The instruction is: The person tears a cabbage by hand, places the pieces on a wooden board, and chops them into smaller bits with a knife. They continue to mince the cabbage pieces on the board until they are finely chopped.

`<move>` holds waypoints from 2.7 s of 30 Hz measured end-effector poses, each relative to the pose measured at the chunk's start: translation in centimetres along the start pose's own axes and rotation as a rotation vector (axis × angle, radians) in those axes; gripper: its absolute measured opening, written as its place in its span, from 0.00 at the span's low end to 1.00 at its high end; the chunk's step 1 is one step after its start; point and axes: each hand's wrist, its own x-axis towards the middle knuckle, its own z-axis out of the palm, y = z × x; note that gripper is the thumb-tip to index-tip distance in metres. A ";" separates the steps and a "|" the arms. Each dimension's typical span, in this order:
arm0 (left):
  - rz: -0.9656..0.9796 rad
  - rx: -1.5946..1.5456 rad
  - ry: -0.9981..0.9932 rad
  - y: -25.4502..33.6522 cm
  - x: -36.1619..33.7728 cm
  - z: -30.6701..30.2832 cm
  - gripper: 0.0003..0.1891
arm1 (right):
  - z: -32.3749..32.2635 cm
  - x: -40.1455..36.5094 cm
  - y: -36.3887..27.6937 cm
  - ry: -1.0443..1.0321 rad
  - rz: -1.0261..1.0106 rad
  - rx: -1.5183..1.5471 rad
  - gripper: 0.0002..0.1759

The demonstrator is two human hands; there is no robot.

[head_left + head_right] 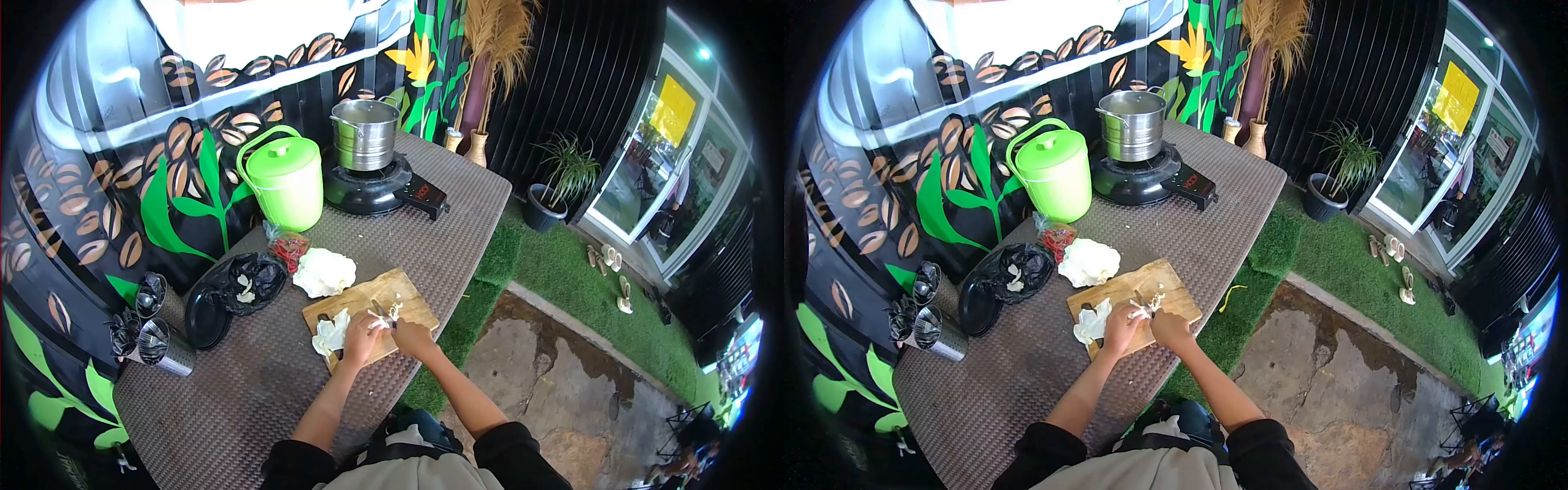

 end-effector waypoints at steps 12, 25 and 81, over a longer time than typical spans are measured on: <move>0.015 0.003 -0.045 0.7 -0.4 -0.4 0.07 | 3.3 0.1 -1.5 0.189 0.076 -0.073 0.15; 0.038 0.046 -0.044 0.2 -0.9 -0.6 0.08 | 4.5 -2.2 -1.9 0.234 0.077 -0.055 0.14; -0.016 -0.055 -0.051 1.0 -0.5 -0.9 0.04 | 1.9 0.3 -0.7 0.136 -0.081 -0.079 0.15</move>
